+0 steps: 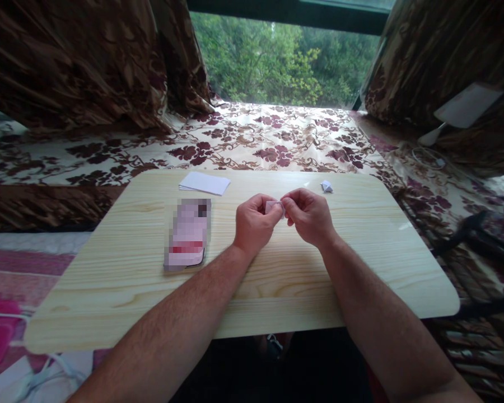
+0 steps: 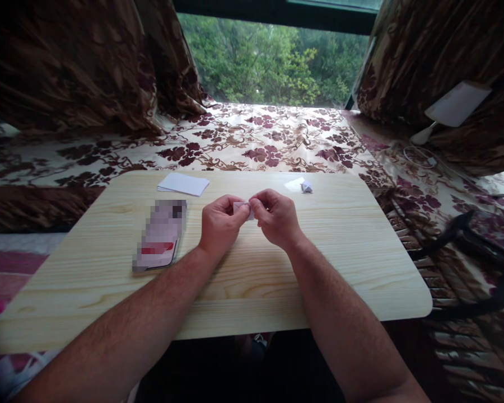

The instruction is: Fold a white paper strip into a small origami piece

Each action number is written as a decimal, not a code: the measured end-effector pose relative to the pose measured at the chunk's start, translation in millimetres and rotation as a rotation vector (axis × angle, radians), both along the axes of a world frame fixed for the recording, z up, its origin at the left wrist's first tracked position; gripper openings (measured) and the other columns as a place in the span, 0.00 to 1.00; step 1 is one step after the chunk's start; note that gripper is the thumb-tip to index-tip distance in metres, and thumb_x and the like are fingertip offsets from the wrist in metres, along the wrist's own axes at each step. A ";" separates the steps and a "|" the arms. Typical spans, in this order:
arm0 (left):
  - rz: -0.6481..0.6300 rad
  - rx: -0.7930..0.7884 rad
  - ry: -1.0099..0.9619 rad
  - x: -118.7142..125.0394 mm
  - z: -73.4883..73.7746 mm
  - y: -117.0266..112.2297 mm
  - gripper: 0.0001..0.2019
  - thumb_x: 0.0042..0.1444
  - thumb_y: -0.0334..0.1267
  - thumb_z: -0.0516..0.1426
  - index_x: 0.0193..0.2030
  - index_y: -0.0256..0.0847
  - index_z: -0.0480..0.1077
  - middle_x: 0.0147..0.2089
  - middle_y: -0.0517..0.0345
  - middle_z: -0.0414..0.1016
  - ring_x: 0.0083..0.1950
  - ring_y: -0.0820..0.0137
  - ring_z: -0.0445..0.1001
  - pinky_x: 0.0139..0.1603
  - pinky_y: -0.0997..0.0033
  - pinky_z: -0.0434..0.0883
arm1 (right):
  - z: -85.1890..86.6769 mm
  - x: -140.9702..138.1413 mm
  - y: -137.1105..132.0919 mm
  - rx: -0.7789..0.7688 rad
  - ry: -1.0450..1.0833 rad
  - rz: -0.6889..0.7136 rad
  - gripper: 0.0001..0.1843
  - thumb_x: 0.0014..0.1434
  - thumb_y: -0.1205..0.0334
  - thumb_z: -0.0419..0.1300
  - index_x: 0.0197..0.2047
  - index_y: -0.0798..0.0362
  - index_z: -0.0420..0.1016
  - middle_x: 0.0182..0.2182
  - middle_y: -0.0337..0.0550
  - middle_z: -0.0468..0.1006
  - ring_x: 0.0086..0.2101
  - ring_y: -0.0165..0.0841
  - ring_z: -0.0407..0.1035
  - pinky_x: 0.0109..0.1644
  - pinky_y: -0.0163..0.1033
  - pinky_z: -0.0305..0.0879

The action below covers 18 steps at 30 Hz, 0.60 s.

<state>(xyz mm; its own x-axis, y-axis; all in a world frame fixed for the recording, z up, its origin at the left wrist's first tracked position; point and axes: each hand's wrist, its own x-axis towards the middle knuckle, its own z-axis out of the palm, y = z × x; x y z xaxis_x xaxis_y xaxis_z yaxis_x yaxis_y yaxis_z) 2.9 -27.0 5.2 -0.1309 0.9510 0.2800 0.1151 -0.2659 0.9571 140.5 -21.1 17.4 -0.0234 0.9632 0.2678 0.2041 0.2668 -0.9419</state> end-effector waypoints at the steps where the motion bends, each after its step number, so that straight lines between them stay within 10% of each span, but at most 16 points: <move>1: -0.003 -0.003 -0.005 0.0 -0.6 0.3 0.09 0.52 0.41 0.63 0.29 0.37 0.74 0.23 0.63 0.69 0.23 0.76 0.63 0.25 0.76 0.62 | -0.4 0.3 0.1 0.016 -0.032 -0.008 0.09 0.60 0.56 0.61 0.34 0.53 0.75 0.21 0.36 0.74 0.20 0.27 0.66 0.22 0.33 0.61; 18: -0.121 -0.058 -0.251 1.0 -3.4 4.6 0.09 0.48 0.38 0.67 0.26 0.38 0.72 0.23 0.64 0.68 0.25 0.77 0.63 0.28 0.75 0.61 | 1.9 0.2 -1.1 0.083 -0.161 -0.044 0.08 0.60 0.58 0.58 0.32 0.52 0.73 0.22 0.37 0.73 0.23 0.28 0.64 0.26 0.34 0.59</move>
